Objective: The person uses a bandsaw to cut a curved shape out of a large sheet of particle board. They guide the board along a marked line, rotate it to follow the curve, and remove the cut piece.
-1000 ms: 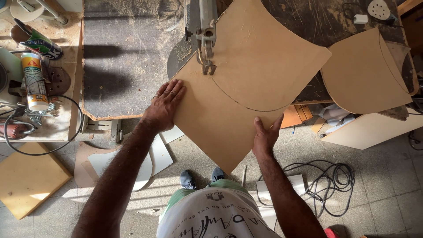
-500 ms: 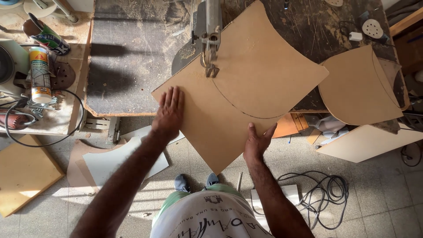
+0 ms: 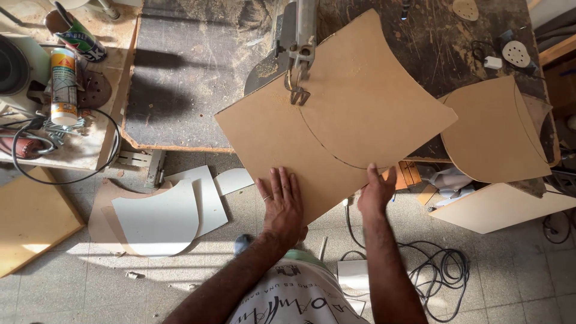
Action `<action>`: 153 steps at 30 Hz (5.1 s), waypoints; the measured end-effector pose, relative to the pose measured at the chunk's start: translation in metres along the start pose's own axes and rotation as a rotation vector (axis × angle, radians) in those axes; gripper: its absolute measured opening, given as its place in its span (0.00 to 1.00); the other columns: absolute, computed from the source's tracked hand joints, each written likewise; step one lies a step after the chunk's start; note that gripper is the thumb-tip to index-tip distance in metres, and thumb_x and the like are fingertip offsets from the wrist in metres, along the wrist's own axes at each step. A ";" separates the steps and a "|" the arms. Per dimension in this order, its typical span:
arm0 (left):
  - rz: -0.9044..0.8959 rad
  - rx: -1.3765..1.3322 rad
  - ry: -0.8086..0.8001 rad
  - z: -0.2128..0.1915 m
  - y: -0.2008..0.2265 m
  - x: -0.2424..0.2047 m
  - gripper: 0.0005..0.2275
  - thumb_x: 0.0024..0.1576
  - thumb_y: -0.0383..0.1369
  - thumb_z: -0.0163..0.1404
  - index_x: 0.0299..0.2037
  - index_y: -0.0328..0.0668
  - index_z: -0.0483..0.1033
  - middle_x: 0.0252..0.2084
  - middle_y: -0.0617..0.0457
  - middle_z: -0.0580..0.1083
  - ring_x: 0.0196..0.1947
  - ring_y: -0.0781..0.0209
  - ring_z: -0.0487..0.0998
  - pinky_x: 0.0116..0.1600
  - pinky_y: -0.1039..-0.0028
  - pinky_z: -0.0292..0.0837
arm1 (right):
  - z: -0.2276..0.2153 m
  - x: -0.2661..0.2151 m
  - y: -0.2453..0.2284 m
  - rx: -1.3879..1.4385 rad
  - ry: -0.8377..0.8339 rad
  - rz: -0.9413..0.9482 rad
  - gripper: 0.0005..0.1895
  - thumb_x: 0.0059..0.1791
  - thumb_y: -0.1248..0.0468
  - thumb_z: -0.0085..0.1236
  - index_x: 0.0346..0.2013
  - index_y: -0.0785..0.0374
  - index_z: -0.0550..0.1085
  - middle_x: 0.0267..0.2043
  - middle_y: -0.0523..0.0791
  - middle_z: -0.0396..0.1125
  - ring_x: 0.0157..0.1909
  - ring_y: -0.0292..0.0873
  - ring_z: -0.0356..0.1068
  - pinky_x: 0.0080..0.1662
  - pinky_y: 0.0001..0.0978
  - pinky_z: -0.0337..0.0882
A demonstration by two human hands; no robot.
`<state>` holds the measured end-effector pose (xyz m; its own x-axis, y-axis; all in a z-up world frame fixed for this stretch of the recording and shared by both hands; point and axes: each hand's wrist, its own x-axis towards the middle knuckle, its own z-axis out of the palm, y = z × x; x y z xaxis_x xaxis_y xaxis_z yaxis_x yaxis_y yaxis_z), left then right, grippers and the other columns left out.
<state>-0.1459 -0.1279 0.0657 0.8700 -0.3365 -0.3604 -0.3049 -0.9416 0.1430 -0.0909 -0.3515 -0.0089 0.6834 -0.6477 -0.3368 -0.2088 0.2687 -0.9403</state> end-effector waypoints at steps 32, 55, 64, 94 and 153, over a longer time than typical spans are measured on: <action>0.056 0.087 0.024 -0.014 -0.048 0.002 0.60 0.37 0.50 0.68 0.74 0.24 0.42 0.76 0.22 0.38 0.76 0.22 0.32 0.71 0.25 0.23 | -0.008 0.087 0.030 0.275 0.018 -0.015 0.21 0.48 0.67 0.69 0.52 0.55 0.70 0.44 0.46 0.76 0.46 0.49 0.80 0.49 0.51 0.85; 0.028 0.111 0.031 -0.019 -0.035 0.012 0.58 0.40 0.53 0.65 0.74 0.25 0.43 0.76 0.22 0.39 0.76 0.22 0.33 0.70 0.25 0.25 | 0.008 0.092 0.012 0.217 0.054 -0.035 0.25 0.46 0.66 0.73 0.53 0.60 0.69 0.45 0.49 0.75 0.48 0.50 0.79 0.51 0.50 0.83; 0.018 0.112 0.021 -0.017 -0.035 0.018 0.60 0.39 0.53 0.65 0.74 0.25 0.41 0.76 0.22 0.38 0.76 0.22 0.33 0.69 0.24 0.25 | 0.020 0.075 -0.008 0.202 0.052 -0.038 0.25 0.46 0.67 0.73 0.53 0.62 0.69 0.45 0.49 0.75 0.48 0.50 0.79 0.50 0.50 0.83; 0.040 0.073 0.040 -0.020 -0.075 0.030 0.60 0.37 0.51 0.65 0.76 0.31 0.40 0.78 0.29 0.37 0.78 0.30 0.31 0.72 0.32 0.19 | 0.015 0.088 0.027 0.249 0.048 -0.008 0.24 0.48 0.65 0.71 0.53 0.60 0.66 0.42 0.49 0.74 0.44 0.52 0.79 0.45 0.57 0.84; 0.054 0.147 0.144 -0.025 -0.123 0.051 0.61 0.39 0.80 0.42 0.77 0.45 0.43 0.80 0.38 0.42 0.77 0.25 0.38 0.70 0.22 0.32 | -0.072 0.077 0.008 0.149 -0.126 0.147 0.13 0.55 0.59 0.59 0.51 0.58 0.67 0.43 0.47 0.74 0.46 0.52 0.79 0.51 0.52 0.81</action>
<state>-0.0545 -0.0284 0.0533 0.8942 -0.3907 -0.2184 -0.3965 -0.9179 0.0185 -0.0909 -0.4505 -0.0461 0.7371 -0.5025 -0.4520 -0.2135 0.4614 -0.8611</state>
